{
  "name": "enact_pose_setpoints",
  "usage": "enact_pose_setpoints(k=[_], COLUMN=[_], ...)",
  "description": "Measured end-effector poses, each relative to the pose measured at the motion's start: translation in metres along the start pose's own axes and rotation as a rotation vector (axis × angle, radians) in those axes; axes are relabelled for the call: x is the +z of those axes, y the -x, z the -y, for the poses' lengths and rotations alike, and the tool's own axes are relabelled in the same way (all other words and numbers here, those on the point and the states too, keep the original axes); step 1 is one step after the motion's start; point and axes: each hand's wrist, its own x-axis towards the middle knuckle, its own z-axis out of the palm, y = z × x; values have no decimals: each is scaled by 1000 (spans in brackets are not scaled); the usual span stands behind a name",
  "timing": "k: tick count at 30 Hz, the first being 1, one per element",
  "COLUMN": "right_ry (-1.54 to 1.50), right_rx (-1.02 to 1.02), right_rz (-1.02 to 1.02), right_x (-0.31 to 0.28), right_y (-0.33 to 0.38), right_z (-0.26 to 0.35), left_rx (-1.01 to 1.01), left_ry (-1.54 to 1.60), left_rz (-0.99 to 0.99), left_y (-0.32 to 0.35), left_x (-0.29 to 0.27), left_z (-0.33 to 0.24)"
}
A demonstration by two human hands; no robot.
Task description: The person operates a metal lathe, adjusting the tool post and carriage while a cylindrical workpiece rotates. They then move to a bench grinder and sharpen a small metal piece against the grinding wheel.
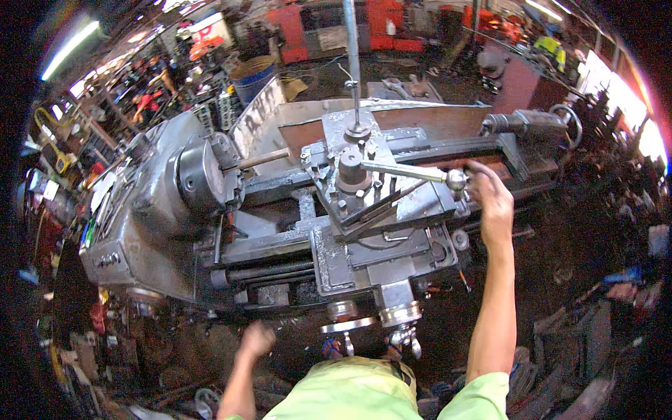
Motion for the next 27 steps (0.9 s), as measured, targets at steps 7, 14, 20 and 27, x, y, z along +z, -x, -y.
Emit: enact_pose_setpoints(k=[7,14,20,27], right_ry=[721,839,701,496], right_rx=[323,1032,976,836], right_rz=[-88,970,1288,1348], right_x=[-169,-207,-73,66], right_y=[77,330,381,337], right_z=[-248,-351,-313,-210], left_rx=[-442,-783,-414,-436], left_ry=[-22,486,628,681], left_rz=[824,246,-200,-166], left_y=[192,215,154,135], left_x=[268,252,133,128], left_z=[73,3,-54,2])
